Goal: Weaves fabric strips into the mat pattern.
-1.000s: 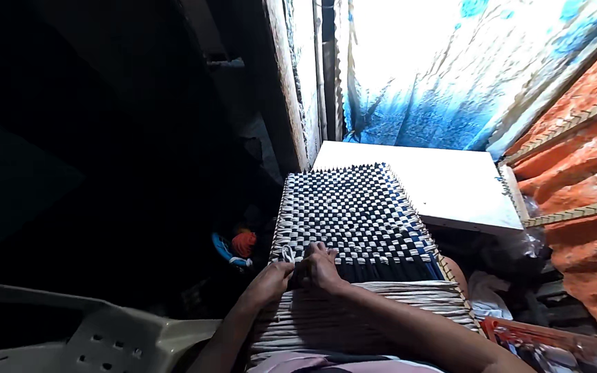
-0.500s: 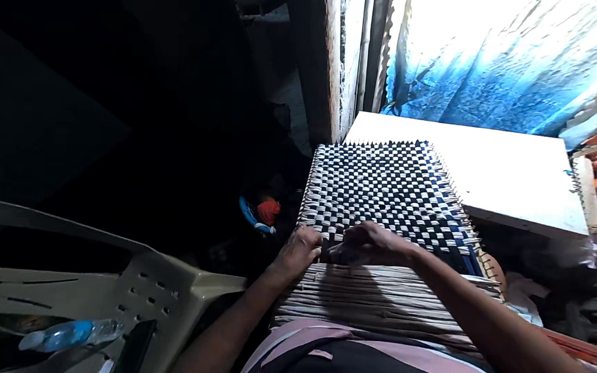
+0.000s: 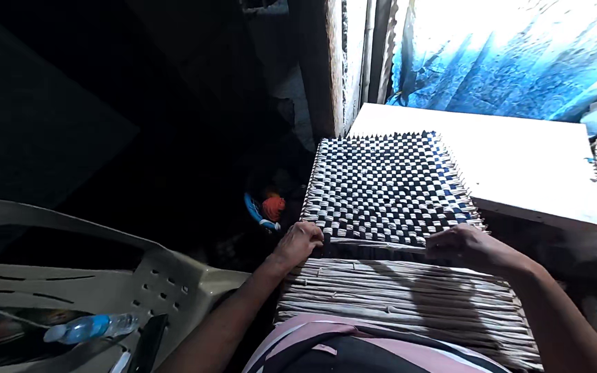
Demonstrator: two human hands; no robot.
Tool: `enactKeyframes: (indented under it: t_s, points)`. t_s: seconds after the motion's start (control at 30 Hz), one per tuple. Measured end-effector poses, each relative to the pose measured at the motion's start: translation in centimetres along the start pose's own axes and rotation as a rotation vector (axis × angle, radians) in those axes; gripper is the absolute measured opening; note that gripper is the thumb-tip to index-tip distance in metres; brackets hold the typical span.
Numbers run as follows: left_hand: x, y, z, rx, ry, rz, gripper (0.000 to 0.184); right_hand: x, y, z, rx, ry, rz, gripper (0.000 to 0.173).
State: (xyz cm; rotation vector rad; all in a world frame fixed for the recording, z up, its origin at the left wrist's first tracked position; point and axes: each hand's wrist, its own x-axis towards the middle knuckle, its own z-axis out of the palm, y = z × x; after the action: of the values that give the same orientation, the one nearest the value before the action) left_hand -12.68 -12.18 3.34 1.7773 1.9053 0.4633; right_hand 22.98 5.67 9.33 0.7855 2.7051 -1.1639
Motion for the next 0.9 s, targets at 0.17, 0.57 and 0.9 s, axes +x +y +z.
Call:
enactKeyframes:
  t_s: [0.17, 0.57, 0.9]
  points:
    - [0.9, 0.3, 2.4, 0.279, 0.118, 0.071, 0.017, -0.9, 0.0, 1.8, -0.294, 0.261, -0.161, 0.018]
    - [2.8, 1.9, 0.9, -0.101, -0.115, 0.199, 0.034, -1.9, 2.2, 1.3, -0.484, 0.770, -0.281, 0.021]
    - [7.6, 7.0, -0.2, -0.269, -0.069, 0.087, 0.027, 5.0, -2.8, -3.9, -0.521, 0.875, -0.255, 0.016]
